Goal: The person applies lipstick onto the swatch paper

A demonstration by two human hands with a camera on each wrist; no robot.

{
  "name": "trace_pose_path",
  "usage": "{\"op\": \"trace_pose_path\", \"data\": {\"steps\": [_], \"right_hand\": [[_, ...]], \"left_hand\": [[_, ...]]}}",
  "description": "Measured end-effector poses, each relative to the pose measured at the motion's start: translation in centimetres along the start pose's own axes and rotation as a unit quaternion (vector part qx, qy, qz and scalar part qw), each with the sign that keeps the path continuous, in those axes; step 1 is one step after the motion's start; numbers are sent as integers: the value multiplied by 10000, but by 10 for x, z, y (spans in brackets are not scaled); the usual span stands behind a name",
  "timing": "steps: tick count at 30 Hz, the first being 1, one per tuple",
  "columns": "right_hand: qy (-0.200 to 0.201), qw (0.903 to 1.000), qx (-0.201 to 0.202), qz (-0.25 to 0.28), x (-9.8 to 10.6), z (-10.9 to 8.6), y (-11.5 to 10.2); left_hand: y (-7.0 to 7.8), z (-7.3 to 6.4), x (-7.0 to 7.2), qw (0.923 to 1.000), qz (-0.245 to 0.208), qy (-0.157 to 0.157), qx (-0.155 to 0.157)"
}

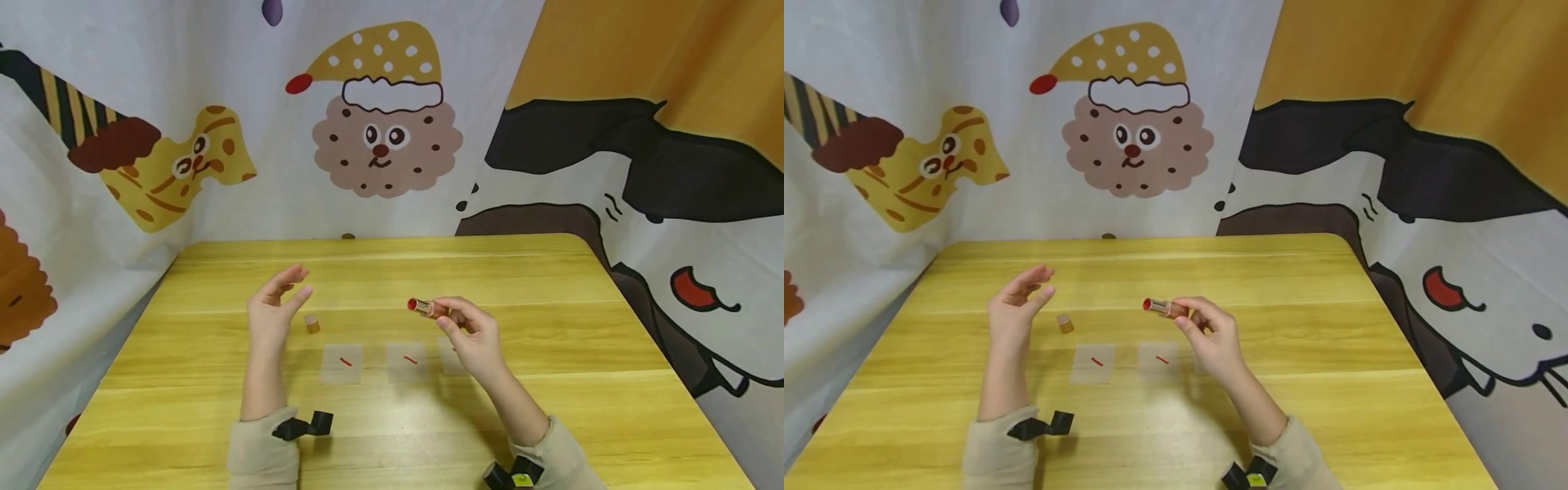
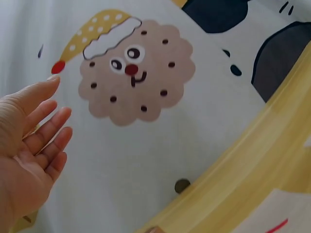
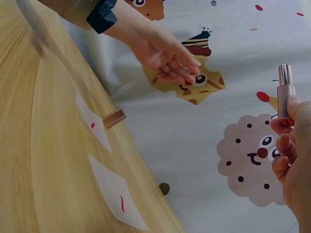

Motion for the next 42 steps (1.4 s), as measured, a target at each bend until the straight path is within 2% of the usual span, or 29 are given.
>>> {"op": "trace_pose_path", "data": {"steps": [4,8,16,25,30,42], "right_hand": [[5,10000,-15,-15,0,0,0],[5,10000,-38,-35,0,0,1],[16,10000,-58,-80,0,0,1],[-51,9999,8,-137,-2,0,2],[-85,9999,-3,-138,-2,1,2],[-56,9998,-14,-195,-3,0,1]], "left_hand": [[-13,-1,6,9984,419,-223,293],[-26,-3,11,9935,835,-542,550],[-45,-6,20,9829,1367,-982,741],[-71,-13,21,9718,1384,-1591,1053],[-81,-19,22,9663,1341,-1814,1244],[-101,-31,29,9546,1249,-2003,1817]]}}
Point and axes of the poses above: each hand's wrist, its own z-axis towards the middle knuckle, its own x-axis out of the back of the hand, y = z × x, the point moved 9 cm from there along z, towards the middle knuckle, and after that the axes turned 11 degrees about -x, right-handed, at the moved point
